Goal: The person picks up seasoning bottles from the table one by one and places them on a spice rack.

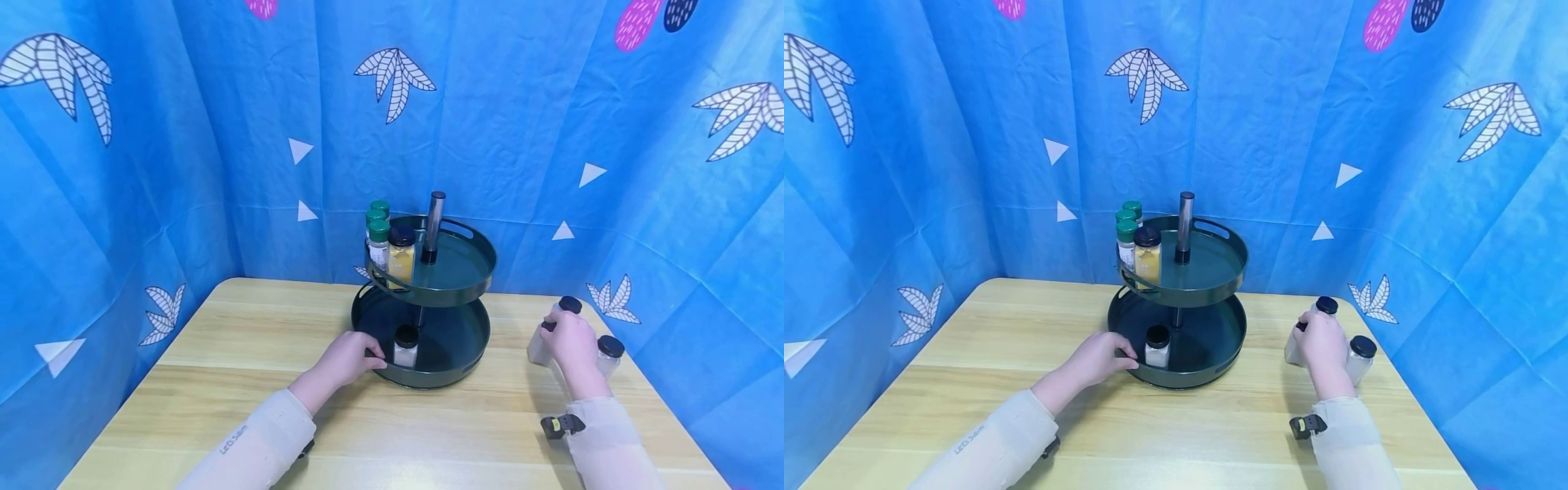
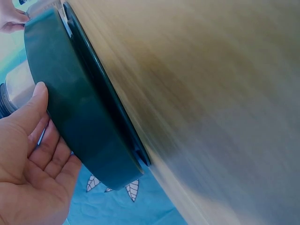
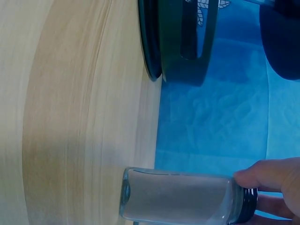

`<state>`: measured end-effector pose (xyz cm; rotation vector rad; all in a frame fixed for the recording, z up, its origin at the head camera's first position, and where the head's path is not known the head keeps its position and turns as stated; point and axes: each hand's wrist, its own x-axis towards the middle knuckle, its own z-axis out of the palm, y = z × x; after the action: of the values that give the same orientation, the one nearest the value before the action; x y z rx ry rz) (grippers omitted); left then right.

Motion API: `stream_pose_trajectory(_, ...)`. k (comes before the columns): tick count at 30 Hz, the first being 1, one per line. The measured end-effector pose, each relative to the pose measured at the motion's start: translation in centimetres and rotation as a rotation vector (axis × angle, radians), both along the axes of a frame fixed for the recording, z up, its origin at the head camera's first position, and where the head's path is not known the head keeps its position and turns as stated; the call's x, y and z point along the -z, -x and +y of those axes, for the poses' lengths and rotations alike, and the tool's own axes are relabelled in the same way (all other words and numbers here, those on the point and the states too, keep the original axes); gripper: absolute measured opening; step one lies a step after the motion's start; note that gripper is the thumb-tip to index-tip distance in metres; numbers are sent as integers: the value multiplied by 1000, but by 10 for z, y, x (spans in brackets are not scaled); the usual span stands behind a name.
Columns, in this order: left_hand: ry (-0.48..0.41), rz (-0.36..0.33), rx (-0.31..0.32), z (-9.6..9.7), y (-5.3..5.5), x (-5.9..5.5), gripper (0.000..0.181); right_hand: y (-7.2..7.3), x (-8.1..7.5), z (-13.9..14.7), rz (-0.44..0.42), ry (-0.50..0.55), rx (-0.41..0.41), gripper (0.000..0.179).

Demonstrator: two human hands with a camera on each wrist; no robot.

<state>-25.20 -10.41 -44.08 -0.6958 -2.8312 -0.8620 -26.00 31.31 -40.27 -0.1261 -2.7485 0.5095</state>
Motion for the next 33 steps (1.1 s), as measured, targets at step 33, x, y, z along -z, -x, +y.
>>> stream_pose_trajectory(33, 1, 13, 6, 0, -1, -1, 8, -4, -6, -4, -100, 12, -30, 30)
